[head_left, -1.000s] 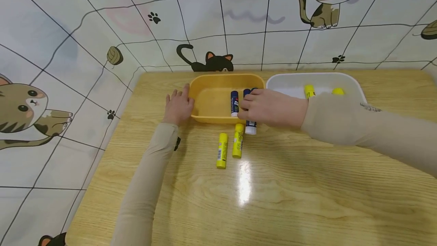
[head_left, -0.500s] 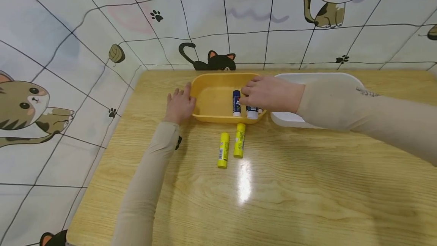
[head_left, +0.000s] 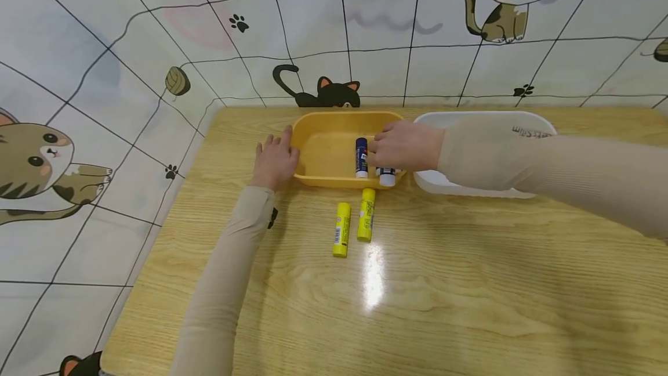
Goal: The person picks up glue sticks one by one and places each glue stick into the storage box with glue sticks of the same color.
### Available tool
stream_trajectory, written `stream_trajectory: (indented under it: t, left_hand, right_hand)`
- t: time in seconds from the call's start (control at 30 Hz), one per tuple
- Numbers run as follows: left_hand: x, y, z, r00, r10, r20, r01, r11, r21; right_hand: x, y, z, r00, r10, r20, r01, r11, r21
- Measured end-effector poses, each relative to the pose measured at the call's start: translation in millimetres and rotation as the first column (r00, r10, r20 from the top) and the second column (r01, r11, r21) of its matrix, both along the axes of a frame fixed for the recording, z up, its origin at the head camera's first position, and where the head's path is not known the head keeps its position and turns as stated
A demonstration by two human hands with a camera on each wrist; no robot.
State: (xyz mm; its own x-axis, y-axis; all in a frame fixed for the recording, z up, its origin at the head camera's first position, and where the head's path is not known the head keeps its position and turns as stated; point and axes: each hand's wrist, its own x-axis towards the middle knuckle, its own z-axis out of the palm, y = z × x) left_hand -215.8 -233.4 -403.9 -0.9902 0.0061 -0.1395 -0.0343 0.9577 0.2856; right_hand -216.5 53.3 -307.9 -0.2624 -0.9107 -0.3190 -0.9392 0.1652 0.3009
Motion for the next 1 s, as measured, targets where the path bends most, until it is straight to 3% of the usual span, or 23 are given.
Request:
stream_trajectory:
  t: [0.13,0.5,0.67,1.0]
  left_hand:
    - [0.4,0.0,0.7,1.000,-0.003,0.008,0.003,1.000,-0.001]
    - [2.4,1.2,3.7,1.000,0.004,0.014,-0.004,1.000,-0.009]
    - [3.1,2.0,3.7,1.000,0.005,0.001,-0.005,1.000,-0.013]
    - [2.5,0.8,0.3,1.000,-0.005,-0.008,0.005,1.000,-0.025]
  right_hand:
    - [-6.9,-6.7,-5.9,0.999,-0.009,0.033,0.008,1.000,0.009]
    - [-22.8,-21.1,-20.6,1.000,-0.014,0.000,0.014,1.000,0.006]
    - [-27.7,-23.0,-27.4,1.000,-0.012,0.024,0.012,1.000,0.006]
    - [-28.4,-27.8,-36.5,1.000,-0.008,0.030,0.008,1.000,0.018]
